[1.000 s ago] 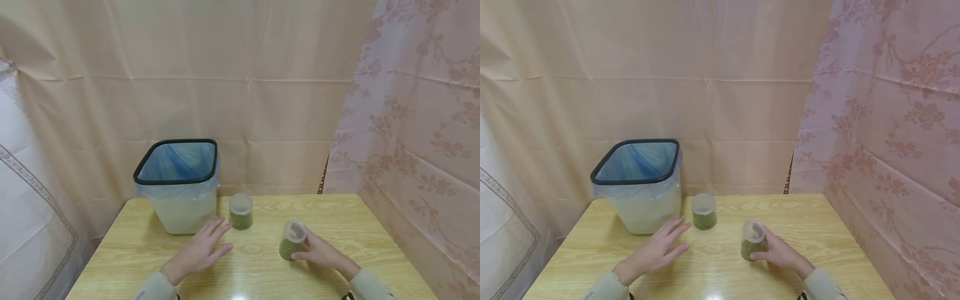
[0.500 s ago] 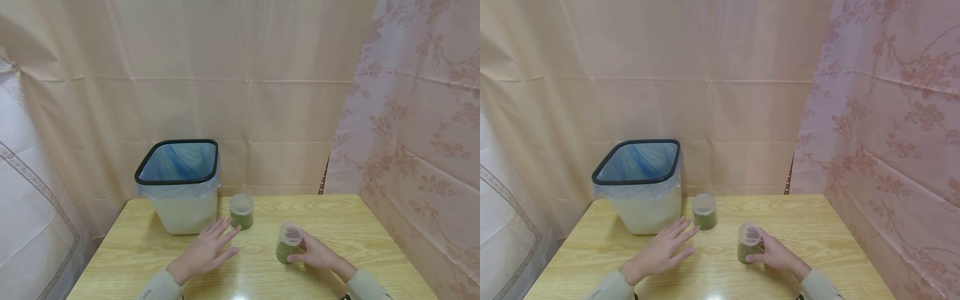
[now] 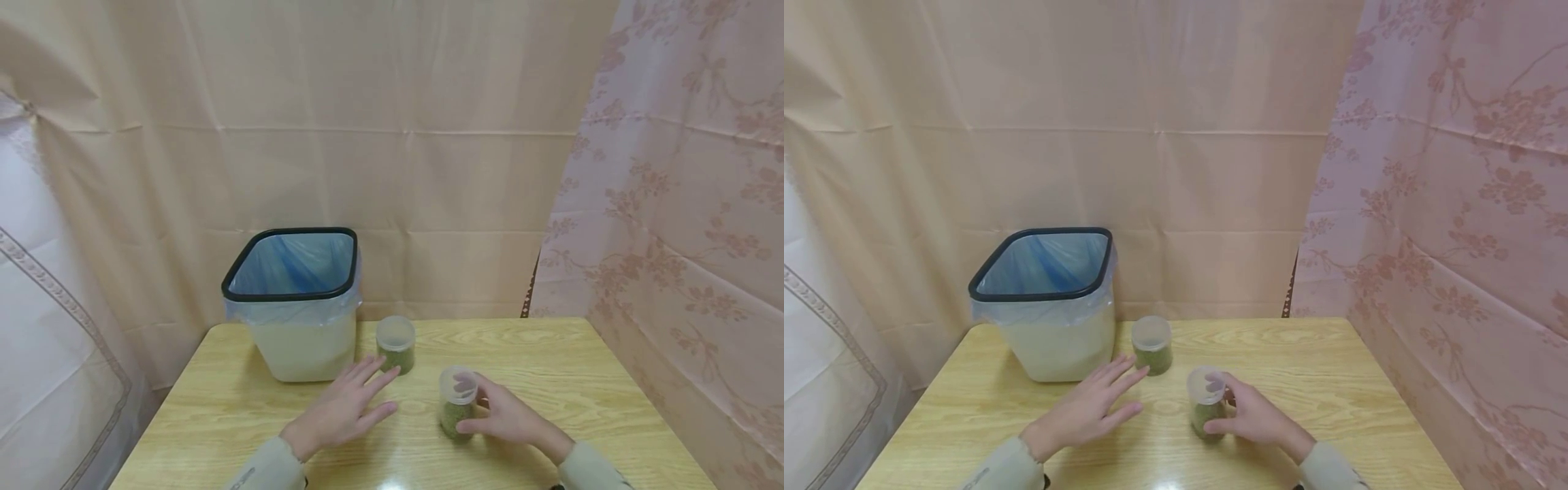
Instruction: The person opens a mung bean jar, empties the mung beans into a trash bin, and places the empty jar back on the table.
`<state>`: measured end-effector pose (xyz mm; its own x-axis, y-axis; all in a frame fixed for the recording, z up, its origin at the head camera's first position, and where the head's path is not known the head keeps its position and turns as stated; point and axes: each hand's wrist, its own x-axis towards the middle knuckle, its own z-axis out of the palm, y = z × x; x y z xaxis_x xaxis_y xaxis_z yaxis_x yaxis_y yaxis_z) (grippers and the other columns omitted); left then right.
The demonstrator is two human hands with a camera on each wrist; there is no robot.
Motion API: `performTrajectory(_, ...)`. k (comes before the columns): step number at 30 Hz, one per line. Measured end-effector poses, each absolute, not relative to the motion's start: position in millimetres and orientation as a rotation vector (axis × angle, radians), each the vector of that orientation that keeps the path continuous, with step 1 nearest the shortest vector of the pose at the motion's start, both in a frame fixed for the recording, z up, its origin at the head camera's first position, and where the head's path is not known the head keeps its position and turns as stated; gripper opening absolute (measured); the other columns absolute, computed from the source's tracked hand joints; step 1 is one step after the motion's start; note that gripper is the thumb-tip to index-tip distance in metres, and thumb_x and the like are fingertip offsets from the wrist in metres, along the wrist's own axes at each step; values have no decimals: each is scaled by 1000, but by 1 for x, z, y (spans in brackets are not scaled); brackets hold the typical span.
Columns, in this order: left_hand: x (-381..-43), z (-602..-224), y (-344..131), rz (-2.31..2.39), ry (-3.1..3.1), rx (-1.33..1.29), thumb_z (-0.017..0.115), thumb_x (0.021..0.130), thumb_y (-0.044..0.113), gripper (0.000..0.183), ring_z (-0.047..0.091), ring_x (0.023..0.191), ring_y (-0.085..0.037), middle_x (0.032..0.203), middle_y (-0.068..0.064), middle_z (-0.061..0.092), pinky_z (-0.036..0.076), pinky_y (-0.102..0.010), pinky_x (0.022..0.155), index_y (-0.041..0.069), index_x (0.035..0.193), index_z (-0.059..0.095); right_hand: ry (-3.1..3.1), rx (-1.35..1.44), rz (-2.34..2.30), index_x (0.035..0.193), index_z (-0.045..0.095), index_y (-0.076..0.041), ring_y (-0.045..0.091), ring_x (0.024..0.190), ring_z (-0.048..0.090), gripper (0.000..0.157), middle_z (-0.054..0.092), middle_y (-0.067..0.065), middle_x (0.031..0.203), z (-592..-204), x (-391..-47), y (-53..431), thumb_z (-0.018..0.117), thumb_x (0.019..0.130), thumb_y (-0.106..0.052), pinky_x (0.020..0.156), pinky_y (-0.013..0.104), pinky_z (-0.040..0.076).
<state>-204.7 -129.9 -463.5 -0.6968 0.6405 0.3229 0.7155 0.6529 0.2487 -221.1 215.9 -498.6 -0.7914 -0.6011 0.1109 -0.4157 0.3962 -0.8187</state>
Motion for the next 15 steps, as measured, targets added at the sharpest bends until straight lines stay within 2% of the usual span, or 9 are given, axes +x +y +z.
performTrajectory(8,-207,-455,-126,-541,-2661,-1149,56,103,46,59,45,138,-36,151,-18,48,40,-57,108,15,152,47,2468,-997,-1265,149,39,0,40,121,59,81,57,15,135,-487,-221,206,79,88,-35,99,61,45)
performTrajectory(12,-209,-452,-123,-569,-2718,-1153,56,102,46,62,49,136,-34,151,-16,47,44,-57,105,16,155,43,2436,-1038,-1262,150,36,2,36,119,61,82,56,13,135,-482,-223,202,77,90,-34,99,60,47)
performTrajectory(15,-211,-449,-120,-621,-2756,-1154,54,102,51,65,50,134,-31,152,-12,47,44,-53,106,17,156,40,2424,-1073,-1261,152,33,3,38,122,59,82,54,14,138,-478,-225,199,76,91,-32,97,61,47)
